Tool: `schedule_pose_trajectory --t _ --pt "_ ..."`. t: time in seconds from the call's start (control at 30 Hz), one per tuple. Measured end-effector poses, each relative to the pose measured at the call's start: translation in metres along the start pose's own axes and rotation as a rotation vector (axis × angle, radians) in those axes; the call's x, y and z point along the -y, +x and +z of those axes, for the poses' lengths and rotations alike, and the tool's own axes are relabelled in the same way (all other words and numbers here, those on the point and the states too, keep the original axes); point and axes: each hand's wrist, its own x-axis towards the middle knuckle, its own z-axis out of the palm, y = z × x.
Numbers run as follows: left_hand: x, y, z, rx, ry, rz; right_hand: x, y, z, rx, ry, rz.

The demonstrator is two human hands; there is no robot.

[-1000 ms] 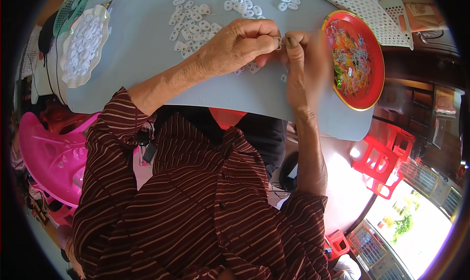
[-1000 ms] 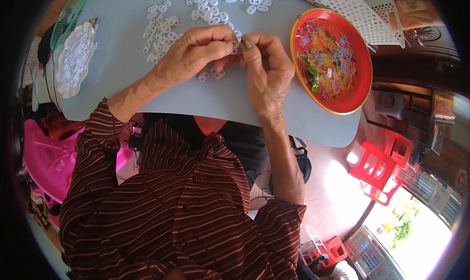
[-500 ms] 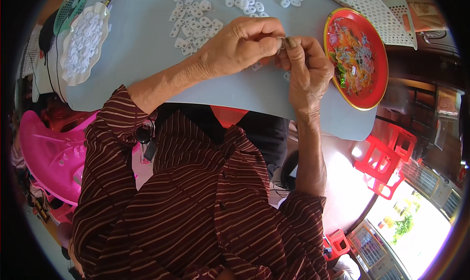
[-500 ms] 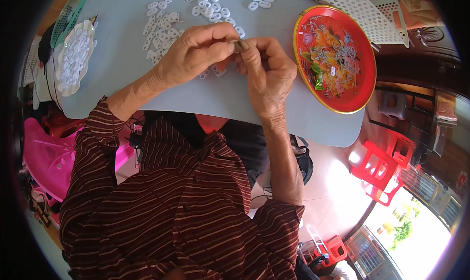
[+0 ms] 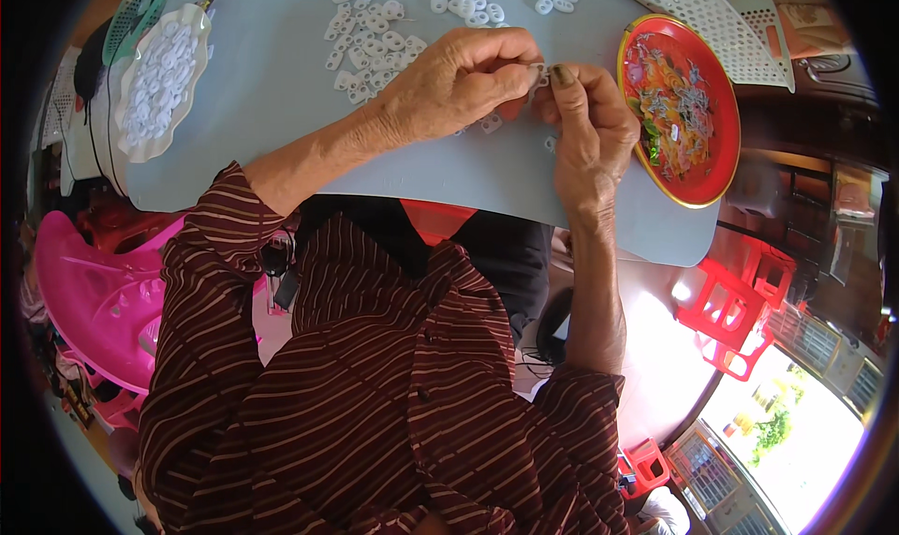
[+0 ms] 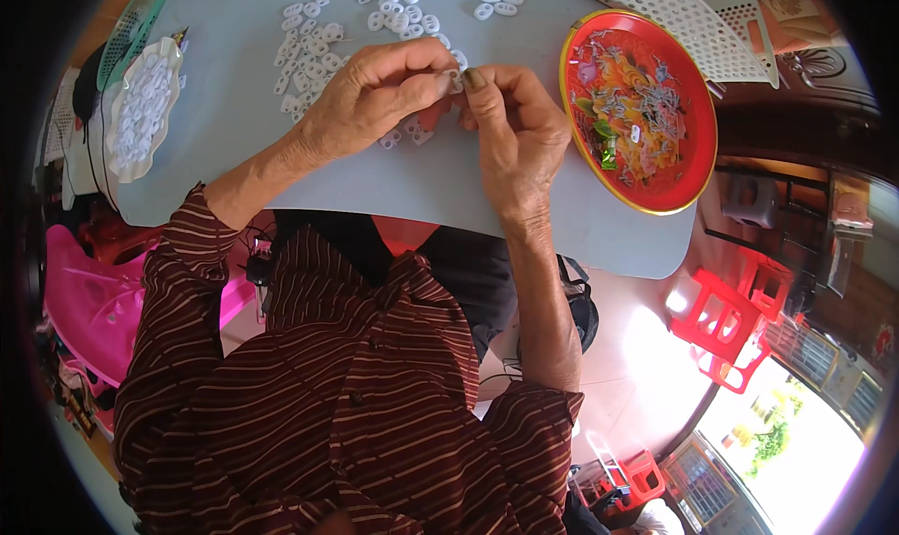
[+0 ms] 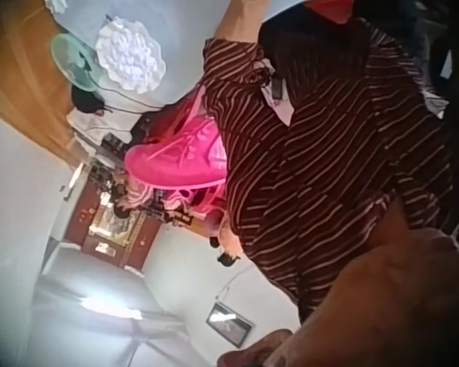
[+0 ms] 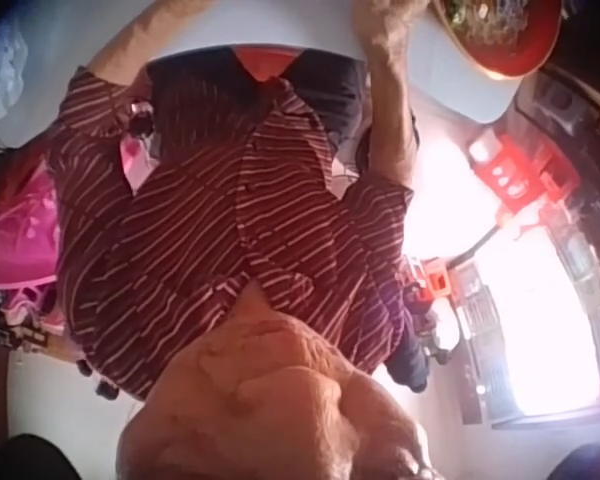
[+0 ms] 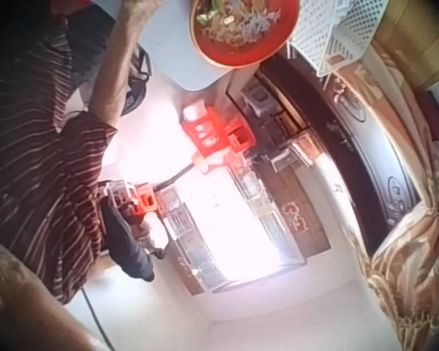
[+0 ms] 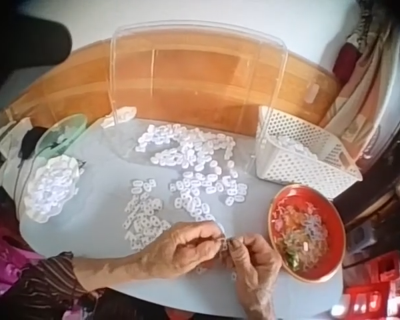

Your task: The recorder is manually assembling small white plastic components by inserting colorful plastic rings into them.

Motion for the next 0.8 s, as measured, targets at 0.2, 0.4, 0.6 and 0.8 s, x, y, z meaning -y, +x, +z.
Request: schedule_pose_trajectory --t 0.2,0.4,0.6,0.8 --pt "-0.003 0.0 -0.003 -0.014 0.041 0.076 0.006 0.002 0.007 -0.04 -0.167 -0.083" --pt "-0.006 0.007 -0.014 -0.008 0.172 0.145 0.001 0.006 -0.002 -0.041 -0.116 -0.172" --pt "-0.001 0.004 -0.044 -0.089 0.655 0.387 0.011 -0.018 -0.02 -0.099 -0.011 -0.041" --pt "-0.012 0.024 -0.036 0.013 0.832 0.425 0.006 -0.026 -0.024 -0.125 -0.094 -0.072"
